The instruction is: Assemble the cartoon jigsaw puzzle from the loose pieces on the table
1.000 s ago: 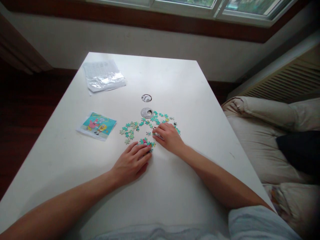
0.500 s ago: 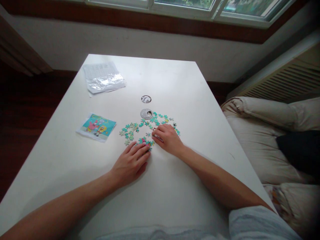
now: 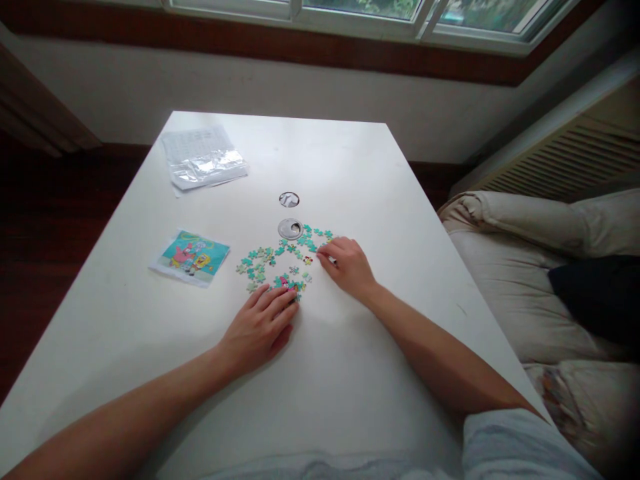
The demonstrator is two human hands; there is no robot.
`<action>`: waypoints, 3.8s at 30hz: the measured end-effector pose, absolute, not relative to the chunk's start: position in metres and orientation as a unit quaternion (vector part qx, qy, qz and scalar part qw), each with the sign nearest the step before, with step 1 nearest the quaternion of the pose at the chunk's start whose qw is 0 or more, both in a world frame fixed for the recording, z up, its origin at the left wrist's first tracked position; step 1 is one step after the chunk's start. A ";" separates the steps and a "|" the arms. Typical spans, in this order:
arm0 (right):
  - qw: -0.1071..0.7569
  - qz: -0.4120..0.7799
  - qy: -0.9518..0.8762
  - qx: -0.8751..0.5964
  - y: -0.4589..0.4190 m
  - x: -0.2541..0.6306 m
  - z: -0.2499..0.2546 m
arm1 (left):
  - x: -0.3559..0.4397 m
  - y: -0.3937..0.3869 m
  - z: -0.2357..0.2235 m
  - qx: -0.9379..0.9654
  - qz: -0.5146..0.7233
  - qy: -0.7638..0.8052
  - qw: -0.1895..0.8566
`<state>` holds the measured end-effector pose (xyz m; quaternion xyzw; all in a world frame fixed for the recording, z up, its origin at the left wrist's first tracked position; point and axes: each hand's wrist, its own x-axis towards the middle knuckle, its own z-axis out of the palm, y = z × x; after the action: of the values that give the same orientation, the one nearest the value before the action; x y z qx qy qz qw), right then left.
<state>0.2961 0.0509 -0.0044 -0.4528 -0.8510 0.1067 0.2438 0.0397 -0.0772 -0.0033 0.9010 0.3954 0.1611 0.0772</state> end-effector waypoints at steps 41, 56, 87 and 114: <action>0.130 0.266 -0.889 -0.349 0.045 0.310 0.027 | 0.041 -0.077 -0.006 0.903 0.152 0.395 0.067; 0.121 0.078 -0.853 -0.501 0.068 0.333 0.009 | 0.041 -0.077 -0.004 0.904 0.153 0.393 0.071; 0.208 0.120 -0.802 -0.547 0.103 0.378 -0.001 | 0.041 -0.077 -0.003 0.901 0.155 0.397 0.085; -0.028 0.236 -0.835 -0.497 0.081 0.383 0.033 | 0.041 -0.077 -0.004 0.901 0.149 0.398 0.081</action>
<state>0.3832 0.0811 0.0326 -0.4967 -0.8347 0.2360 -0.0285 0.0408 -0.0773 -0.0042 0.9013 0.3984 0.1495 0.0813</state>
